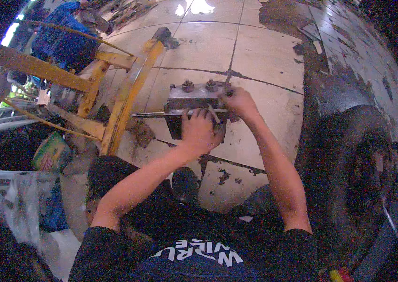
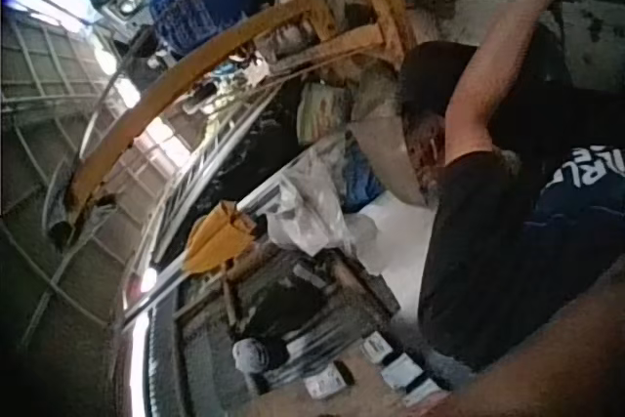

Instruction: The person sits on the floor and scrubs a metal mechanical part with a piece of sandpaper. They rotate the part to clean different sides and surfaces, then place it on the floor to continue scrubbing.

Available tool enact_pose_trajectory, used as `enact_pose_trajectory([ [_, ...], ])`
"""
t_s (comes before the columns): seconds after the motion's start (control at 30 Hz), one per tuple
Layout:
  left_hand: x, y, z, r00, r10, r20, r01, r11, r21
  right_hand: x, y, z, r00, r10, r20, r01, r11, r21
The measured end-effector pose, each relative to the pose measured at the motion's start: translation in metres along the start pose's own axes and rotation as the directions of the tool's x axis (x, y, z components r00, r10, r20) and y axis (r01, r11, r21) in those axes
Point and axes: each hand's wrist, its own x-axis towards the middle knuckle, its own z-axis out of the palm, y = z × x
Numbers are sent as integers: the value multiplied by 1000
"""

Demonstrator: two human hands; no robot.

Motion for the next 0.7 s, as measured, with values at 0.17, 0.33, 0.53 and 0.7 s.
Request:
enact_pose_trajectory([
  [0.17,16,4,23,990,-31,-137,31,1000,0,49,34,29,810,-218,-544,264,964,7],
  [0.33,2,-6,32,983,-8,-185,18,998,53,50,27,71,813,-261,-520,432,869,240],
  [0.53,8,-14,30,983,-33,-182,37,999,18,38,12,55,956,-110,-272,184,947,265],
  [0.7,20,-12,23,992,-55,-117,59,998,37,53,34,70,921,-191,-339,274,937,216],
])
